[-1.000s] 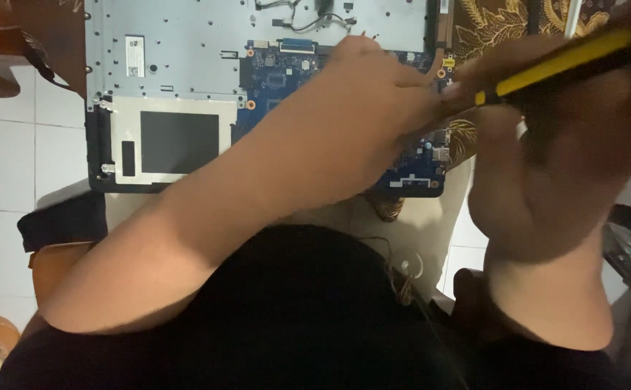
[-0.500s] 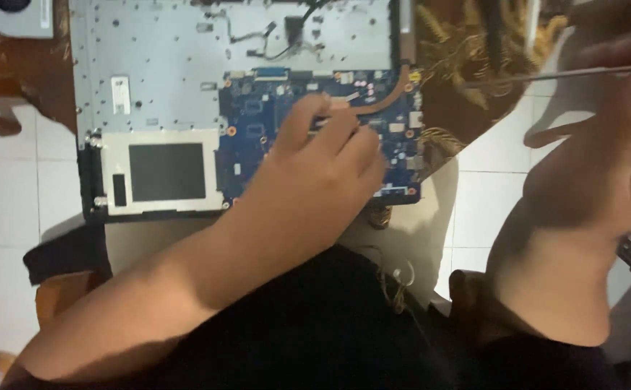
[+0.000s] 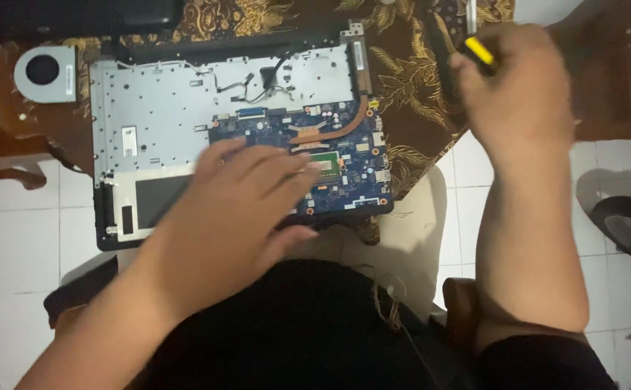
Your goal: Disassembling a laptop by removing internal screws and disconnecting components from the motherboard using a screwdriver.
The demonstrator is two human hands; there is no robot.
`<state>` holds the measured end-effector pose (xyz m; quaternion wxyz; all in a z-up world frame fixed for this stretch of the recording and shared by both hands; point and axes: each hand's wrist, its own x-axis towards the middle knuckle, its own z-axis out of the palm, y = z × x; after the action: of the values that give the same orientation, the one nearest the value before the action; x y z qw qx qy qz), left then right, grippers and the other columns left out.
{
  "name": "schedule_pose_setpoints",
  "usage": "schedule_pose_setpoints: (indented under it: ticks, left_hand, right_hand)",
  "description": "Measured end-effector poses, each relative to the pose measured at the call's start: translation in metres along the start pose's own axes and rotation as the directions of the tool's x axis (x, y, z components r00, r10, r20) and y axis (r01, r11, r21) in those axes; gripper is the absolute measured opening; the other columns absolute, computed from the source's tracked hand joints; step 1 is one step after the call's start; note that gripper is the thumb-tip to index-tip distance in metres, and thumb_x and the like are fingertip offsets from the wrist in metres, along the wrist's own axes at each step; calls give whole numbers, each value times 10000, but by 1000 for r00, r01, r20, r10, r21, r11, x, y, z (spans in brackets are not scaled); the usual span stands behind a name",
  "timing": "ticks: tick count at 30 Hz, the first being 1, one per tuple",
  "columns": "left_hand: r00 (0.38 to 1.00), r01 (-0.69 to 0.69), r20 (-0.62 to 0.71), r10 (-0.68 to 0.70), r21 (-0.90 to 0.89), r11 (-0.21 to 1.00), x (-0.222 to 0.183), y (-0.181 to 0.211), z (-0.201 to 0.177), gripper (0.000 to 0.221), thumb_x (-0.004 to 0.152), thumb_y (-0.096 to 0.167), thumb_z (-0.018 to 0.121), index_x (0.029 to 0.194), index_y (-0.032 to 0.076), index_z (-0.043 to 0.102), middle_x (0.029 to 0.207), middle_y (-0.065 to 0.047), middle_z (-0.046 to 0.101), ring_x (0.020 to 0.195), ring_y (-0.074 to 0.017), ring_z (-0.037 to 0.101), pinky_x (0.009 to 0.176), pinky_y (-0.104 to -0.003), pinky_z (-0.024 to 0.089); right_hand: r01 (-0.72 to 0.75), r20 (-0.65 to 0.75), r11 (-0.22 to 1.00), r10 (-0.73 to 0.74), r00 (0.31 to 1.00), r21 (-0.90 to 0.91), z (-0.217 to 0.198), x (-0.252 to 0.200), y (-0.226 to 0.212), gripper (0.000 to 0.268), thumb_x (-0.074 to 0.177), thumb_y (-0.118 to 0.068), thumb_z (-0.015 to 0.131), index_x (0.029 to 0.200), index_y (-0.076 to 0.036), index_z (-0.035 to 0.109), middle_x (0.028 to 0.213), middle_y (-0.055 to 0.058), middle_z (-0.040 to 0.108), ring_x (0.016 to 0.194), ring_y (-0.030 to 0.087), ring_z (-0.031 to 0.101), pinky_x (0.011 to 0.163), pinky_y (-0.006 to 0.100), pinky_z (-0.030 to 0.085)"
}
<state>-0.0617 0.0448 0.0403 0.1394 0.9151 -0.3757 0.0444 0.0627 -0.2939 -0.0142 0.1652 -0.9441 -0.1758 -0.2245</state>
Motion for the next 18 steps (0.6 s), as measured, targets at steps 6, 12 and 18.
schedule_pose_setpoints:
  ticks: [6,12,18]
  left_hand:
    - [994,106,-24,-107,-54,993,-20,-5,-18,450,931,349,710,1300,92,693,1275,-51,700,1232,-283,601,1106,-522,323]
    - [999,46,-23,-45,12,999,-17,-1,-10,413,965,391,672,1293,141,695,1244,-23,721,1214,-263,611,1105,-529,338]
    - [992,68,-85,-90,-231,970,-10,3,-14,327,994,241,638,1269,78,705,1166,-59,761,1093,-272,670,975,-452,416]
  right_hand:
    - [-411,281,893,448,849,-181,14,10,-10,464,1070,-489,776,1184,-40,752,1137,239,676,938,509,652,650,605,508]
    - [-201,164,955,239,957,-218,32,5,-3,287,967,-238,734,1202,-94,813,1080,214,716,874,474,682,688,560,532]
    - [61,-112,997,-66,992,-48,22,-11,-5,285,905,-21,702,1175,53,752,1069,259,723,938,447,644,760,493,481]
